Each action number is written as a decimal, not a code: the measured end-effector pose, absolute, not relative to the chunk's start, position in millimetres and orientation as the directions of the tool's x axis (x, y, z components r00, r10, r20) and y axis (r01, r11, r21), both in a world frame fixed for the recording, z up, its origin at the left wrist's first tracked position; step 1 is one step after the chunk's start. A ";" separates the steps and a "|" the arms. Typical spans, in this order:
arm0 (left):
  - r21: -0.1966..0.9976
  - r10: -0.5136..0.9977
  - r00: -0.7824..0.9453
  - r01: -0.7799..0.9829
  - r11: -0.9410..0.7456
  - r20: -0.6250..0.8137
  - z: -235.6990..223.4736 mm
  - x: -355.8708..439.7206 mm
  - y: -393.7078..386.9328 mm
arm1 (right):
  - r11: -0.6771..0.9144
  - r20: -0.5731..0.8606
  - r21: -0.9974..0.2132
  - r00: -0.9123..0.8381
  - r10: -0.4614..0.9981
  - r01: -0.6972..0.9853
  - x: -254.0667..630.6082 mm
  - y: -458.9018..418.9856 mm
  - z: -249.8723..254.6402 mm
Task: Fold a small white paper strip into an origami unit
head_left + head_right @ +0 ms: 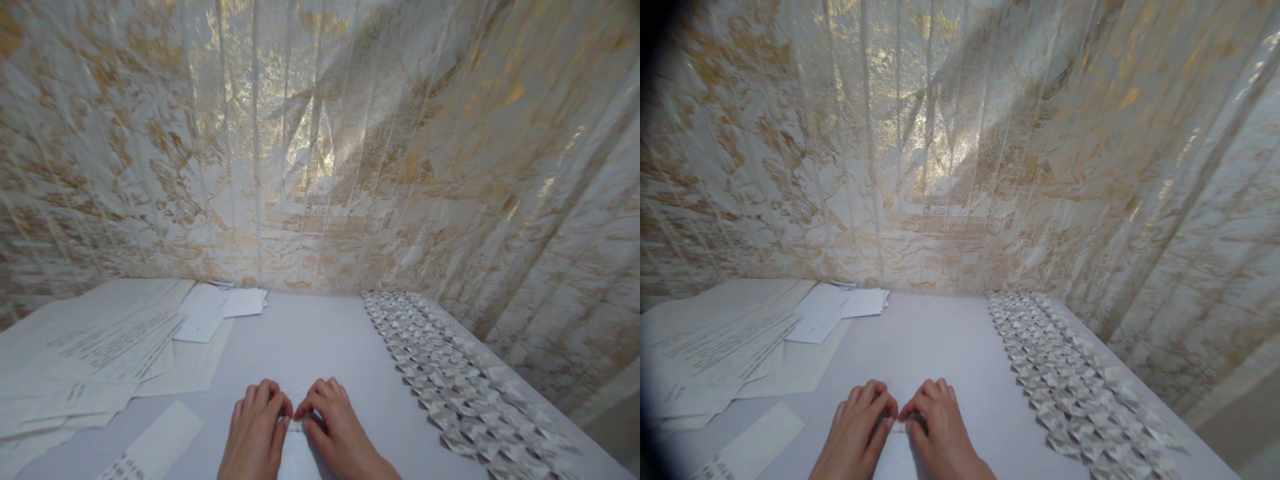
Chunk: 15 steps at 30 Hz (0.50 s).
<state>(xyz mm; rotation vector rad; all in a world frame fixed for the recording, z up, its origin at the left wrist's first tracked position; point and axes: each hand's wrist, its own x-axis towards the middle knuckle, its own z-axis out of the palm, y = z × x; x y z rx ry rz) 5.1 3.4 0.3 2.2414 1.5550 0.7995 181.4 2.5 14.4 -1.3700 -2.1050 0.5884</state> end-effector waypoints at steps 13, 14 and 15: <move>0.589 0.905 0.242 0.694 -0.414 0.351 -3.0 3.6 1.0 | 0.555 0.313 -0.458 -0.459 0.832 0.694 185.0 8.7 7.1; 0.595 0.903 0.243 0.686 -0.418 0.355 -2.6 3.5 0.3 | 0.567 0.329 -0.451 -0.463 0.823 0.689 185.4 9.2 5.5; 0.599 0.901 0.246 0.680 -0.423 0.357 -2.2 3.4 -0.3 | 0.575 0.342 -0.449 -0.463 0.818 0.684 185.8 9.5 4.3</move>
